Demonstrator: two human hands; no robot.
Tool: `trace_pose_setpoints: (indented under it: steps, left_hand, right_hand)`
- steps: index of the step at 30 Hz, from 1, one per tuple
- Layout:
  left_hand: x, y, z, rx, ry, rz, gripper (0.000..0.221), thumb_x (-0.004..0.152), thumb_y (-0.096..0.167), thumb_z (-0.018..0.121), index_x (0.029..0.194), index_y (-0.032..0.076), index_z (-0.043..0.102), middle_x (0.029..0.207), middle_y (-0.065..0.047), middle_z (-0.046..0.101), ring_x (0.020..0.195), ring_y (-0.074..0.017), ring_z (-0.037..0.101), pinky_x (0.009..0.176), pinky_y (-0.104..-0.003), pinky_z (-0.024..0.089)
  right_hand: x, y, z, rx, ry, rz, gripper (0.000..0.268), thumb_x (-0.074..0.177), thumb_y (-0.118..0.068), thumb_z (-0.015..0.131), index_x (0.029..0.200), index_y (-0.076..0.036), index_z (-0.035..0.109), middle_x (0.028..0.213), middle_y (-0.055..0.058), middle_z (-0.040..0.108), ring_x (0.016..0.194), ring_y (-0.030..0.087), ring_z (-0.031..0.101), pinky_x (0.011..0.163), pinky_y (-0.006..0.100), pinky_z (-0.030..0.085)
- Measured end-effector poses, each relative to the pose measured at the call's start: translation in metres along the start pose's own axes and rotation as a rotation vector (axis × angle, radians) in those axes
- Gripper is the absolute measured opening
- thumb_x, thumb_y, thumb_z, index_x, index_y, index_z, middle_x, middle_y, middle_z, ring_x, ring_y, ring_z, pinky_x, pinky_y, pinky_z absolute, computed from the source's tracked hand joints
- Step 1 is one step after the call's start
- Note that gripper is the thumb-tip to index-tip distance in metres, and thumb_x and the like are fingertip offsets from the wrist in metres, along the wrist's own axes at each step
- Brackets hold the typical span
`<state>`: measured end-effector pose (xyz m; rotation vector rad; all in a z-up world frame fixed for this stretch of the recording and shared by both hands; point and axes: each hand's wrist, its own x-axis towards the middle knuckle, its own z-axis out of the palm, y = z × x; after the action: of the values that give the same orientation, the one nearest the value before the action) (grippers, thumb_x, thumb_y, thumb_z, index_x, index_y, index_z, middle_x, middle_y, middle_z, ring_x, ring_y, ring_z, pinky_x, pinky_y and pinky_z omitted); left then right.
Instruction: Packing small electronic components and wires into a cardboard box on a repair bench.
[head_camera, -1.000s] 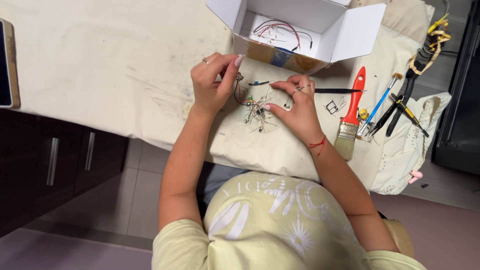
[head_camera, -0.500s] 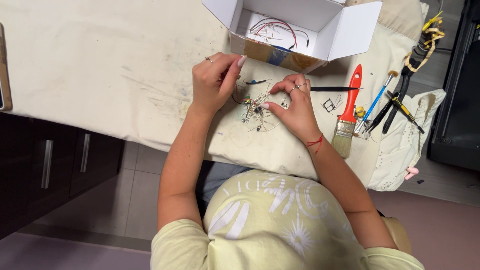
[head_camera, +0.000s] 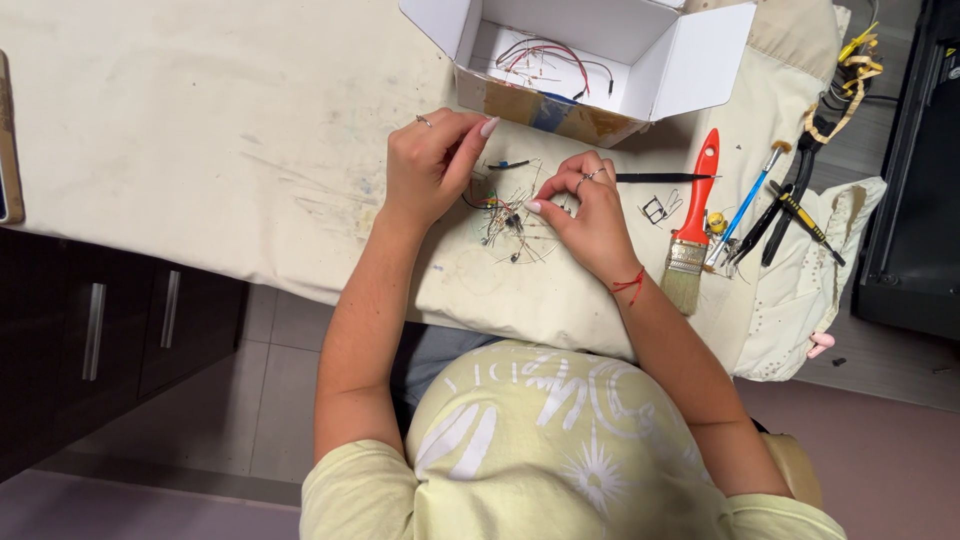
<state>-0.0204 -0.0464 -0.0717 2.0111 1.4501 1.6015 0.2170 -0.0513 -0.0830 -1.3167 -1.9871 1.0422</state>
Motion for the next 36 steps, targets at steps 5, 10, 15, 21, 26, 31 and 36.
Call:
trace_pose_setpoints:
  steps: [5,10,15,21,26,31,36]
  left_hand:
    - [0.004,0.011,-0.004,-0.218,-0.135,-0.058,0.009,0.1,0.018,0.072,0.096,0.012,0.075,0.067,-0.005,0.064,0.064,-0.0223,0.065,0.062,-0.032,0.054]
    - [0.009,0.026,-0.006,-0.378,-0.288,-0.052,0.009,0.098,0.014,0.072,0.096,0.006,0.076,0.074,-0.014,0.068,0.072,-0.0309,0.067,0.07,-0.04,0.054]
    - [0.001,0.018,0.003,-0.354,-0.445,-0.028,0.009,0.09,0.01,0.079,0.1,0.009,0.078,0.086,-0.01,0.073,0.085,-0.0296,0.068,0.082,-0.04,0.054]
    - [-0.004,0.009,0.008,-0.339,-0.384,0.005,0.011,0.092,0.005,0.077,0.101,0.011,0.079,0.087,-0.007,0.072,0.085,-0.0268,0.067,0.083,-0.038,0.054]
    - [-0.005,0.011,0.01,-0.35,-0.386,0.009,0.01,0.091,0.005,0.078,0.099,0.01,0.079,0.085,-0.007,0.072,0.083,-0.0262,0.067,0.082,-0.038,0.055]
    - [-0.004,0.012,0.011,-0.356,-0.373,-0.006,0.011,0.092,0.008,0.077,0.102,0.012,0.08,0.083,-0.005,0.072,0.082,-0.0226,0.068,0.081,-0.035,0.056]
    - [-0.005,0.01,0.014,-0.322,-0.346,-0.01,0.007,0.094,0.007,0.075,0.1,0.011,0.078,0.082,-0.005,0.072,0.081,-0.0229,0.067,0.08,-0.034,0.055]
  right_hand:
    - [-0.002,-0.001,-0.006,0.055,0.025,-0.005,0.015,0.086,-0.011,0.086,0.09,-0.007,0.073,0.103,0.006,0.052,0.101,0.021,0.051,0.089,0.032,0.045]
    - [-0.005,0.003,-0.009,0.094,0.081,0.015,0.014,0.088,-0.01,0.085,0.091,-0.006,0.073,0.103,0.006,0.054,0.094,0.017,0.053,0.081,0.028,0.046]
    - [-0.006,-0.005,-0.012,0.204,0.184,-0.029,0.012,0.093,-0.005,0.082,0.095,-0.002,0.07,0.102,0.007,0.054,0.083,0.014,0.052,0.077,0.026,0.046]
    - [-0.008,-0.003,-0.008,0.232,0.218,-0.099,0.013,0.094,-0.004,0.081,0.096,-0.003,0.068,0.094,0.006,0.059,0.078,0.015,0.057,0.076,0.026,0.047]
    - [-0.009,-0.014,-0.007,0.169,0.23,-0.186,0.011,0.094,-0.005,0.082,0.097,-0.005,0.071,0.09,0.005,0.063,0.078,0.017,0.062,0.077,0.028,0.051]
    - [-0.009,-0.012,-0.009,0.133,0.253,-0.199,0.007,0.096,-0.004,0.079,0.102,-0.004,0.075,0.087,0.007,0.062,0.078,0.018,0.062,0.08,0.03,0.052]
    - [-0.01,-0.013,-0.009,0.113,0.243,-0.198,0.01,0.096,-0.004,0.078,0.106,-0.004,0.077,0.088,0.008,0.061,0.08,0.019,0.063,0.081,0.033,0.053]
